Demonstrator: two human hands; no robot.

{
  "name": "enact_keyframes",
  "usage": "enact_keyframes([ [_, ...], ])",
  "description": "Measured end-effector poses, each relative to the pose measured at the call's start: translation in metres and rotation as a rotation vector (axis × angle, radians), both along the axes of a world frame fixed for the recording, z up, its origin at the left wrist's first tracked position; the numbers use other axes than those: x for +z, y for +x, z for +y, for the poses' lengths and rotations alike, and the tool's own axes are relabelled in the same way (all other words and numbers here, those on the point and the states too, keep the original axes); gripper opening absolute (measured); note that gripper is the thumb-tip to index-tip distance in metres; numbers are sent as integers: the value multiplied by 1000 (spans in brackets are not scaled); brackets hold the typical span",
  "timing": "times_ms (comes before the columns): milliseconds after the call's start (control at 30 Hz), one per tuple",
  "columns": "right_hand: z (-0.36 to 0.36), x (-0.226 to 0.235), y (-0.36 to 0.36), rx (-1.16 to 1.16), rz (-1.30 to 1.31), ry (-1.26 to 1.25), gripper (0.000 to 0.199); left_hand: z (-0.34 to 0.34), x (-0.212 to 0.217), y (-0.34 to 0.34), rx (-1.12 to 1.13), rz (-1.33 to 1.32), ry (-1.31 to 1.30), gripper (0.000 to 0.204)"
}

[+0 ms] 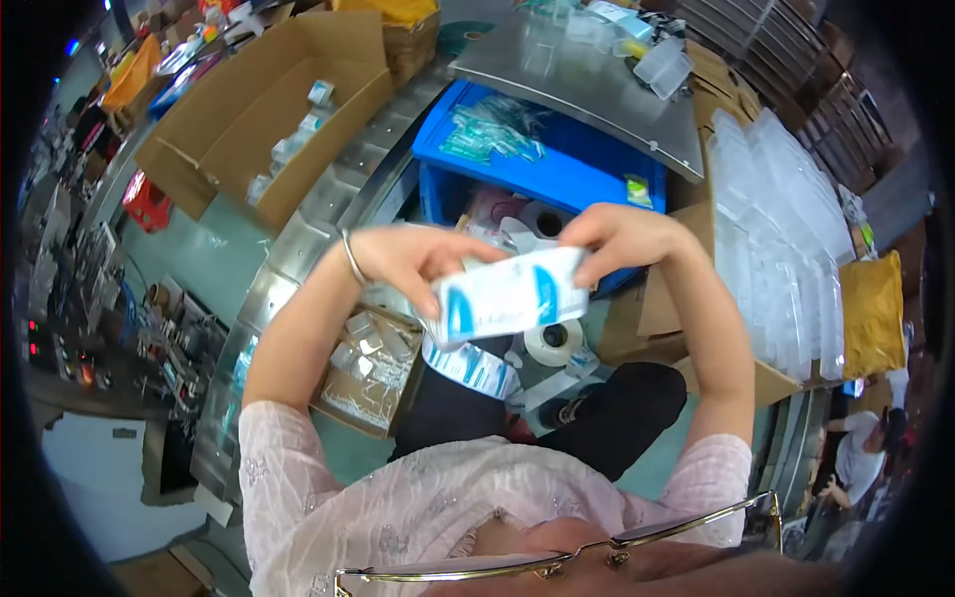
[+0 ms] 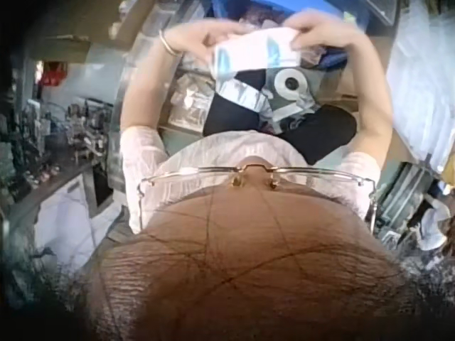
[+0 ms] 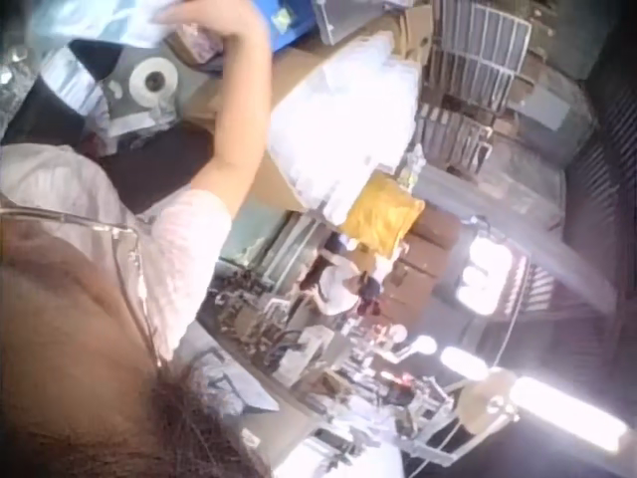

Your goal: The person packs bagged floss picks into plastic cases, closes the lids, and stacks them inside a cardboard box. The person then peels adhesive labels from a roll and applies them onto plastic cases by hand.

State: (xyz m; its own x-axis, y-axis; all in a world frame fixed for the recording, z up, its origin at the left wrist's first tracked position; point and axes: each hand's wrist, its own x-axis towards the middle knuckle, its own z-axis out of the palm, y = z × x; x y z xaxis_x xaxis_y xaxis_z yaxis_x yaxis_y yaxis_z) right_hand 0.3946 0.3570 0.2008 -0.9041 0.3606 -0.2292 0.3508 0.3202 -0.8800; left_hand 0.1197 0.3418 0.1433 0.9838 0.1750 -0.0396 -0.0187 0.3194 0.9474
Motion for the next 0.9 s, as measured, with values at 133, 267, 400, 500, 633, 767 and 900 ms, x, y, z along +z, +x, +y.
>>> enact_keyframes([
  [133,-6,-24,54,-249,-83,2,26,14,16,-60,190,-129,1,90],
  [267,-34,-112,115,-439,-159,-251,27,15,2,-102,329,73,127,79],
  [400,-74,-220,159,-458,-527,-207,29,-4,-73,-76,1099,815,1698,39],
  [500,-92,-248,128,-426,-916,560,53,-60,-146,-29,912,320,1051,29],
  [633,-93,-212,-12,-551,-38,787,60,-158,-216,36,1092,500,884,71],
  [767,-108,-227,-67,-423,-135,958,48,-206,-187,62,702,380,1137,56],
  [900,-159,-268,-1,-569,-8,899,36,-202,-174,43,1209,600,1281,36],
])
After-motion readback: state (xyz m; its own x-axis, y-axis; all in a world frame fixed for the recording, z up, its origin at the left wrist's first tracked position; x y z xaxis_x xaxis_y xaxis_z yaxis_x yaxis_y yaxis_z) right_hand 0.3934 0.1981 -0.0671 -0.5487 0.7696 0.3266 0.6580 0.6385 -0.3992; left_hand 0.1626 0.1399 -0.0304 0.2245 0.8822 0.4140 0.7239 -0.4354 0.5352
